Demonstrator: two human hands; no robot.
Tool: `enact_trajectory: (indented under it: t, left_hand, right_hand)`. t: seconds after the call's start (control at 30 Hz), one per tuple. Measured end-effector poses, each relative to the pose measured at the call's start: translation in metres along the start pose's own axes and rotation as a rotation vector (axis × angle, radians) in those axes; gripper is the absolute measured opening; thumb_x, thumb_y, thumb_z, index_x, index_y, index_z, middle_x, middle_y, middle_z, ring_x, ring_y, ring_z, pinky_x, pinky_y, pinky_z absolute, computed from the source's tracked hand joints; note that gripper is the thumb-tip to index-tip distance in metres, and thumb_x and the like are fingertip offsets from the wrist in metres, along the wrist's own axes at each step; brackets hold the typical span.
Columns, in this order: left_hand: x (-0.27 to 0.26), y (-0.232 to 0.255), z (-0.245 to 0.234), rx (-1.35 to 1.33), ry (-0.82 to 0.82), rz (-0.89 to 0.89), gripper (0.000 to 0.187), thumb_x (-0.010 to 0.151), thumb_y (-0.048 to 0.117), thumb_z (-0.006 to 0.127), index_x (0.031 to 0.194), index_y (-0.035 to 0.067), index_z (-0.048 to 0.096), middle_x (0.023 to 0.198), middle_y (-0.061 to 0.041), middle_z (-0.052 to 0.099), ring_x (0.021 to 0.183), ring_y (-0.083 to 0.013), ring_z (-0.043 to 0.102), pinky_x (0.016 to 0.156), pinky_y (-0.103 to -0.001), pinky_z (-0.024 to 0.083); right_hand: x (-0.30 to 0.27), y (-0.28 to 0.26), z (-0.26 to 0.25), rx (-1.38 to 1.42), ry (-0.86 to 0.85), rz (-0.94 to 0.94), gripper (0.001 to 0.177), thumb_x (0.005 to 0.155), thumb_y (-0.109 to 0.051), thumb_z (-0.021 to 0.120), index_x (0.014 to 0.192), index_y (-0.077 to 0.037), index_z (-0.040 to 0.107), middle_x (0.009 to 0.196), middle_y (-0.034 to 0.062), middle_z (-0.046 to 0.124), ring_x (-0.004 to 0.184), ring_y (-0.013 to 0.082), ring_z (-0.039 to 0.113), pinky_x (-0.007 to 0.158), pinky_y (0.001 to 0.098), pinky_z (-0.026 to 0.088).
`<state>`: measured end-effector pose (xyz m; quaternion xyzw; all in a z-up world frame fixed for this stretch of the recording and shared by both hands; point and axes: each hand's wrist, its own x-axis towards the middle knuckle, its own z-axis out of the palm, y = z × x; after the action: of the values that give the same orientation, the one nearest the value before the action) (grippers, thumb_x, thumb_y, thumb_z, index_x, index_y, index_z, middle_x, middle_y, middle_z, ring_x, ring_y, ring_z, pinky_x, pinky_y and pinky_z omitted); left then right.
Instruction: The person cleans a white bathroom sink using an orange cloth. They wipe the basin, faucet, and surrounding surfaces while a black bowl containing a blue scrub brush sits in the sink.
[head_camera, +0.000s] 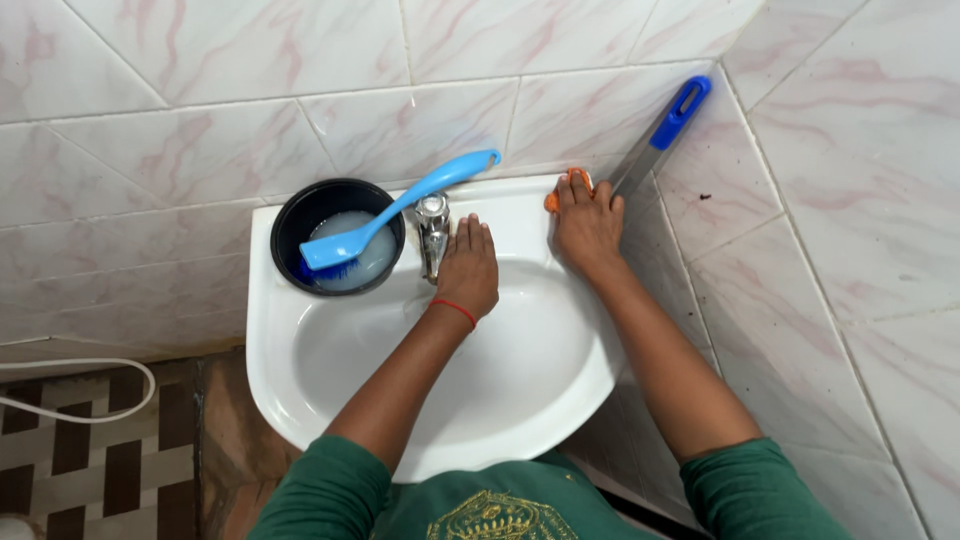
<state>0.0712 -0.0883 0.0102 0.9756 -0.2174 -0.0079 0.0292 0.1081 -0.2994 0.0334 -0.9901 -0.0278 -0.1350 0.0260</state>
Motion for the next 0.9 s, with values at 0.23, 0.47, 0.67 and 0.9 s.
enact_trajectory:
  t: [0.23, 0.47, 0.67, 0.9]
  left_hand:
    - [-0.002, 0.008, -0.025, -0.032, -0.064, -0.019, 0.077, 0.085, 0.010, 0.060, 0.154, -0.002, 0.030, 0.159, -0.037, 0.022, 0.149, -0.0499, 0.023, 0.120, -0.051, 0.025]
    - [0.004, 0.013, -0.024, 0.063, -0.069, -0.005, 0.080, 0.086, 0.014, 0.064, 0.160, 0.013, 0.031, 0.157, -0.041, 0.022, 0.145, -0.0568, 0.027, 0.118, -0.056, 0.029]
    - [0.001, 0.016, -0.029, 0.112, -0.155, -0.004, 0.088, 0.085, 0.018, 0.065, 0.162, 0.011, 0.021, 0.158, -0.041, 0.016, 0.148, -0.0549, 0.021, 0.120, -0.055, 0.024]
    - [-0.003, 0.017, -0.029, 0.127, -0.127, 0.002, 0.088, 0.086, 0.018, 0.064, 0.162, 0.009, 0.021, 0.158, -0.042, 0.015, 0.148, -0.0561, 0.020, 0.120, -0.055, 0.024]
  right_hand:
    - [-0.069, -0.014, -0.004, 0.015, 0.011, 0.225, 0.050, 0.095, -0.016, 0.056, 0.142, 0.000, 0.057, 0.154, 0.0214, 0.050, 0.119, 0.0387, 0.048, 0.093, 0.0536, 0.033]
    - [-0.045, -0.009, 0.016, 0.056, 0.133, 0.180, 0.052, 0.096, -0.016, 0.055, 0.140, 0.011, 0.054, 0.145, 0.0317, 0.050, 0.124, 0.0448, 0.049, 0.105, 0.0555, 0.035]
    - [0.010, 0.000, 0.033, 0.076, 0.136, 0.052, 0.062, 0.089, -0.020, 0.061, 0.141, 0.012, 0.051, 0.146, 0.0319, 0.048, 0.128, 0.0462, 0.048, 0.104, 0.0530, 0.038]
    - [-0.095, -0.012, -0.018, 0.096, 0.057, 0.139, 0.059, 0.094, -0.028, 0.064, 0.139, 0.010, 0.054, 0.149, 0.0326, 0.047, 0.134, 0.0463, 0.047, 0.101, 0.0545, 0.042]
